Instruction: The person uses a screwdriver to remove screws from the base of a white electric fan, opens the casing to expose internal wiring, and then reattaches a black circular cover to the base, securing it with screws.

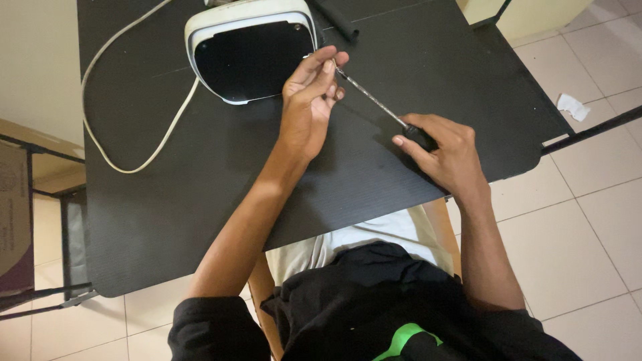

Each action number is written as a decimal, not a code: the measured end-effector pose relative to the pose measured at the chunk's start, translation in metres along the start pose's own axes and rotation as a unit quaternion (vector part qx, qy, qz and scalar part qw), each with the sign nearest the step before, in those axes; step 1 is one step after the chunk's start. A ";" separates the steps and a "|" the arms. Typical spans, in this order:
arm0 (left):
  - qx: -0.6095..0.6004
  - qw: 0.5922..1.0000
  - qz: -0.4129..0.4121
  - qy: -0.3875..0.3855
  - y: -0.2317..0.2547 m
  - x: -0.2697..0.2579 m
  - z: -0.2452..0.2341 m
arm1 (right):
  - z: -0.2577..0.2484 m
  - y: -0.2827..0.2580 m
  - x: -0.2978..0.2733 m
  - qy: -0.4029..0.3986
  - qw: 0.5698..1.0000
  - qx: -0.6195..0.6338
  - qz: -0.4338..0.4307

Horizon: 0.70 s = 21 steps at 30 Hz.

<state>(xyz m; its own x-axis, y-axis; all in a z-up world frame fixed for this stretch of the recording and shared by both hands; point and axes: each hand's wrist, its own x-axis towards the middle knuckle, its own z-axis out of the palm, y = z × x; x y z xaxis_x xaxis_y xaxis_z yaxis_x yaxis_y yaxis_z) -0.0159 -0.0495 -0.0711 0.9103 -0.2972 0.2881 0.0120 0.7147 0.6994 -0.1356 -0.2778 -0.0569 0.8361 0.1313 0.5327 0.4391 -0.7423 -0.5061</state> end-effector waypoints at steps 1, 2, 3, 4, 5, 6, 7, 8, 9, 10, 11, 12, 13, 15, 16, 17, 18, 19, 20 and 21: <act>-0.002 1.000 0.001 -0.002 0.000 0.000 0.000 | 0.000 0.000 0.000 0.002 1.000 0.000 -0.001; 0.000 1.000 -0.001 -0.002 -0.001 0.000 0.000 | 0.000 0.001 -0.001 0.004 1.000 0.000 -0.002; 0.003 1.000 -0.003 -0.001 -0.001 0.000 0.000 | 0.000 0.001 -0.001 0.007 1.000 0.000 -0.003; 0.005 1.000 -0.005 -0.001 -0.001 0.000 0.001 | 0.000 0.001 -0.001 0.009 1.000 0.003 -0.007; 0.011 1.000 -0.005 0.000 -0.001 0.000 0.001 | -0.001 0.002 -0.001 0.011 1.000 0.005 -0.010; 0.017 1.000 -0.005 0.001 -0.001 0.000 0.001 | -0.001 0.002 -0.001 0.014 1.000 0.007 -0.014; 0.023 1.000 -0.005 0.002 -0.001 0.000 0.001 | -0.001 0.002 -0.001 0.014 1.000 0.007 -0.015; 0.030 1.000 -0.003 0.000 -0.002 0.000 0.000 | 0.000 0.001 -0.001 0.015 1.000 0.007 -0.015; 0.037 0.999 0.001 -0.002 -0.002 -0.001 0.000 | 0.000 0.001 -0.001 0.016 1.000 0.006 -0.016; 0.044 0.999 0.004 -0.004 -0.002 -0.001 0.000 | 0.000 0.000 0.000 0.011 1.000 0.014 -0.010; 0.044 0.999 0.005 -0.004 -0.002 -0.001 -0.001 | 0.000 0.000 0.000 0.006 1.000 0.021 -0.003; 0.043 0.999 0.005 -0.004 -0.002 -0.001 -0.001 | -0.001 -0.001 0.000 0.001 1.000 0.028 0.004; 0.043 0.999 0.006 -0.004 -0.002 0.000 -0.001 | -0.001 -0.001 0.001 -0.002 1.000 0.027 0.011; 0.052 0.999 0.007 0.001 -0.002 0.000 -0.002 | -0.002 -0.003 0.002 -0.009 0.999 0.024 0.023; 0.056 0.998 0.008 0.004 -0.003 0.001 -0.002 | -0.002 -0.004 0.003 -0.010 0.999 0.027 0.017; 0.053 0.999 0.006 0.011 -0.003 0.001 -0.002 | -0.003 -0.004 0.003 -0.011 0.999 0.030 0.011; 0.049 0.999 0.004 0.018 -0.004 0.001 -0.002 | -0.003 -0.006 0.004 -0.012 0.999 0.033 0.004; 0.045 0.999 0.004 0.025 -0.004 0.002 -0.002 | -0.003 -0.006 0.005 -0.015 0.999 0.039 0.008; 0.043 0.999 0.006 0.025 -0.005 0.002 -0.002 | -0.003 -0.007 0.006 -0.018 0.999 0.045 0.011; 0.042 0.999 0.009 0.027 -0.004 0.002 -0.001 | -0.002 -0.010 0.006 -0.021 0.998 0.052 0.013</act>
<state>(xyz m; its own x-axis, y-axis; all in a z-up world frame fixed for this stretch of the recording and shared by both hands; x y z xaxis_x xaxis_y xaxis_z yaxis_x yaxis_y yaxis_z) -0.0132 -0.0520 -0.0739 0.9308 -0.2498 0.2671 -0.0366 0.6630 0.7477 -0.1353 -0.2714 -0.0471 0.8596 0.1427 0.4907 0.4476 -0.6735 -0.5883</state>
